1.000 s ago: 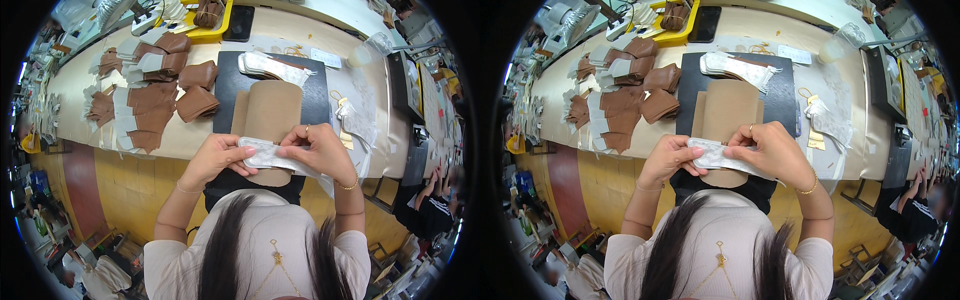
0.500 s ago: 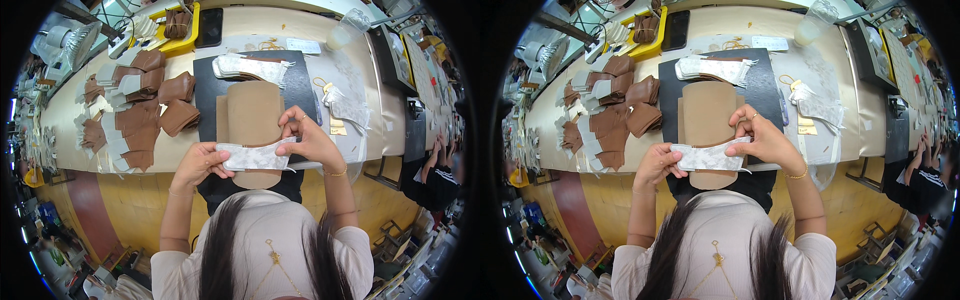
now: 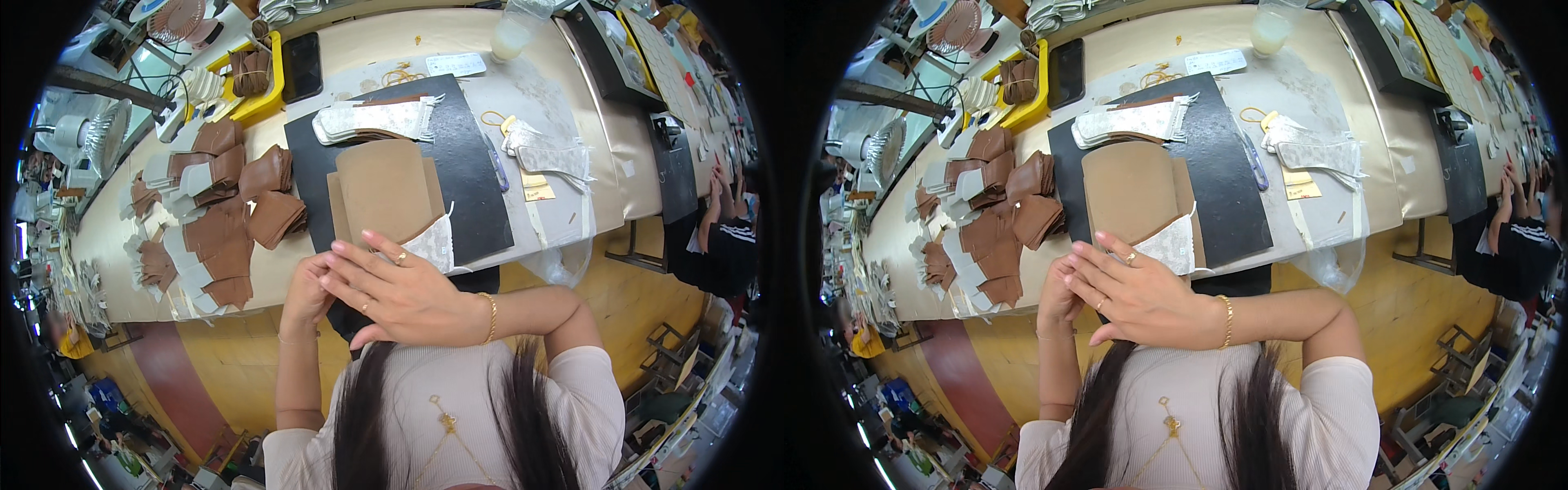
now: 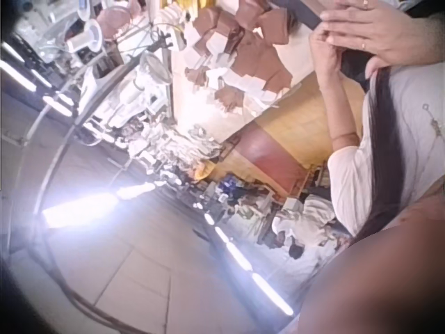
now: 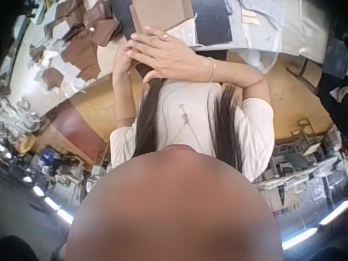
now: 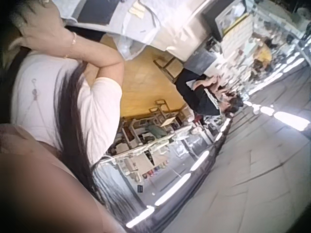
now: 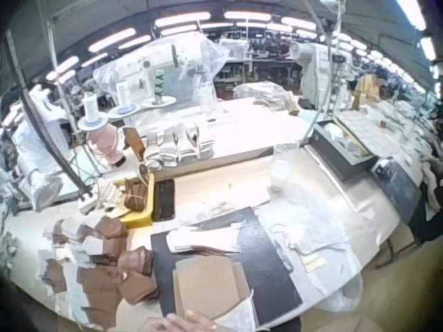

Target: The person marks a small piece of material with a pen, then repeatedly picks up white mask-like pieces and brown fabric pieces, aligns them, and places them on a work surface. The person handles the items one at a time and stacks them on the table.

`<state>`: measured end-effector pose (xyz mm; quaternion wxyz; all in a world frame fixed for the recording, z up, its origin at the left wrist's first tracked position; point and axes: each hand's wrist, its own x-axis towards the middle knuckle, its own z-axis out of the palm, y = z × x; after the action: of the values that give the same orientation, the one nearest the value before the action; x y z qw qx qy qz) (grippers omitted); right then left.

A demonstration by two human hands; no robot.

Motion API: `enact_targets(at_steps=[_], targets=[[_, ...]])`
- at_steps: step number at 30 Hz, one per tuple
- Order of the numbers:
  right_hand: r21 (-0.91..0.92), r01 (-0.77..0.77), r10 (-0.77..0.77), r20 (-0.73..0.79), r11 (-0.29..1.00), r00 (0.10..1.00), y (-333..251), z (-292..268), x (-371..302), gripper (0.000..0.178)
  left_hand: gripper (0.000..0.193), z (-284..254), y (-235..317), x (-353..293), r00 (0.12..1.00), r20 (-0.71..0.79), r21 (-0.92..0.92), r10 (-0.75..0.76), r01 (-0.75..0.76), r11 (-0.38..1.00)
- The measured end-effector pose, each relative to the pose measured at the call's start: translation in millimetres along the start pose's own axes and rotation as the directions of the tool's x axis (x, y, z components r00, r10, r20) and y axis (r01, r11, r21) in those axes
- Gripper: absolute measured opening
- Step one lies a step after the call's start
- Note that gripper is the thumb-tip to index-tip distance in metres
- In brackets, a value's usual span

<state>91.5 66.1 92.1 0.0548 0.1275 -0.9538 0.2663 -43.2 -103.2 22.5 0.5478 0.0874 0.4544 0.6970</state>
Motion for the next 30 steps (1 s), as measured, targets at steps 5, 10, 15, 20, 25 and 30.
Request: enact_targets(at_steps=[5, 10, 15, 20, 25, 30], targets=[[0.079, 0.076, -0.063, -0.162, 0.994, 0.985, 32.3, 14.0, -38.0, 0.076, 0.024, -2.1, -14.6, 9.5, 0.997, 0.065, -0.089, -0.038, 0.044, 0.995], [0.560, -0.029, 0.304, -0.405, 0.828, 0.862, 40.3, 54.1, -58.1, 0.085, 0.027, 1.9, -10.9, 12.0, 0.995, 0.045, -0.069, -0.085, 0.088, 0.994], [0.971, -0.073, 0.554, -0.068, 0.228, 0.830, 44.3, 50.3, -82.5, 0.099, 0.028, 14.9, 14.5, 10.9, 0.997, 0.047, 0.085, -0.063, 0.059, 0.995], [0.691, -0.330, 0.723, -0.406, 0.643, 0.559, 100.6, 7.0, -114.1, 0.051, 0.028, 40.6, 61.0, 45.1, 0.931, 0.317, 0.164, 0.182, -0.243, 0.956], [0.024, -0.715, 0.533, -0.683, 0.699, 0.499, 172.9, -27.2, -155.5, 0.031, 0.028, 43.4, 107.7, 126.9, 0.976, 0.155, 0.313, 0.153, -0.196, 0.929], [-0.286, -0.742, 0.446, -0.651, 0.606, 0.614, 210.2, -31.4, -190.0, 0.035, 0.029, 13.1, 128.7, 185.9, 0.992, -0.123, 0.754, -0.035, 0.116, 0.646]])
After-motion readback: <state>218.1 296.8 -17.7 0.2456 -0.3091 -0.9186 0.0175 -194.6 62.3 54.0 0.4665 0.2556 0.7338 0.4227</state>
